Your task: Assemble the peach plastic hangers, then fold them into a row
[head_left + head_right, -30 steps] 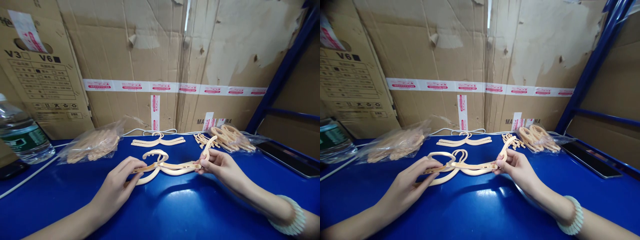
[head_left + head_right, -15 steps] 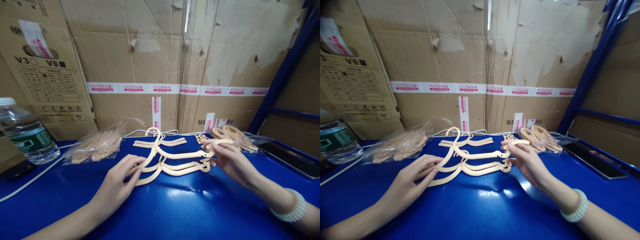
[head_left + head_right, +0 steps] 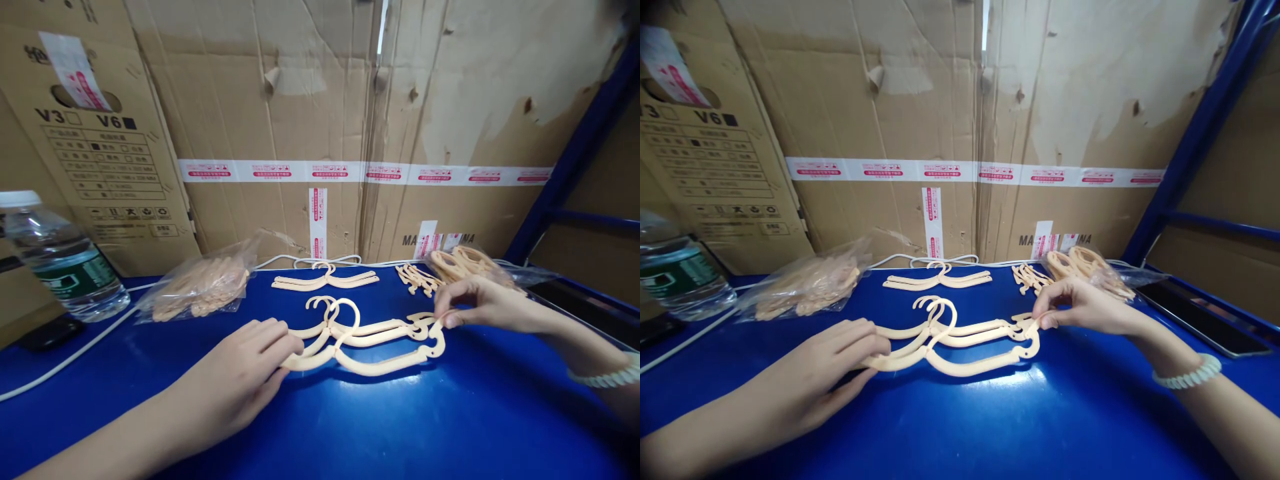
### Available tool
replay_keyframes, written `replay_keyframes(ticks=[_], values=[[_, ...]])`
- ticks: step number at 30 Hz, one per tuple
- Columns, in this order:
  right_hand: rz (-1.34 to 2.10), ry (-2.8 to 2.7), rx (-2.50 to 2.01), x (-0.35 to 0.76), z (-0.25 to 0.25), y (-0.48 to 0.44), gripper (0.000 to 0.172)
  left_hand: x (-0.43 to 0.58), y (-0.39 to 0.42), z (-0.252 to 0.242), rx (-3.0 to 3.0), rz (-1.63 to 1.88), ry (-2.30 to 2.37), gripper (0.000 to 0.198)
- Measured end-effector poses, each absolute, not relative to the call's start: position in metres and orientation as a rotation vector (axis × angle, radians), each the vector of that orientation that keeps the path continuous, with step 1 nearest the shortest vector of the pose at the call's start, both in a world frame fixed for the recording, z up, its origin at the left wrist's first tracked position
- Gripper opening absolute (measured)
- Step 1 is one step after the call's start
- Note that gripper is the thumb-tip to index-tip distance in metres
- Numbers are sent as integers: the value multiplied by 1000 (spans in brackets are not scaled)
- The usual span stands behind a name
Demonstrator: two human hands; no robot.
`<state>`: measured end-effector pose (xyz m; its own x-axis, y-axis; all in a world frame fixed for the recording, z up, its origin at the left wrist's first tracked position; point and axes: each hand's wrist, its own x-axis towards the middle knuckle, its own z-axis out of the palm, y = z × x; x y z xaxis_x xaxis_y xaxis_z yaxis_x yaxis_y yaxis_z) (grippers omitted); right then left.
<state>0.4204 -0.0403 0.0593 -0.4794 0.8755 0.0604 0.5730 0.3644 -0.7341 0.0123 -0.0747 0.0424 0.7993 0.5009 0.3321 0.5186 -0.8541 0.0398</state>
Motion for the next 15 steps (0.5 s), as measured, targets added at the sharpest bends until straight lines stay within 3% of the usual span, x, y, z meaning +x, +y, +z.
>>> replay_keyframes(ticks=[6,15], values=[[807,-2413,-1316,415,55,-42,25,14,-77,38,-2846,-372,-748,24],[472,-2448,-1462,412,45,-37,23,8,-62,21,-2678,-514,-716,27]])
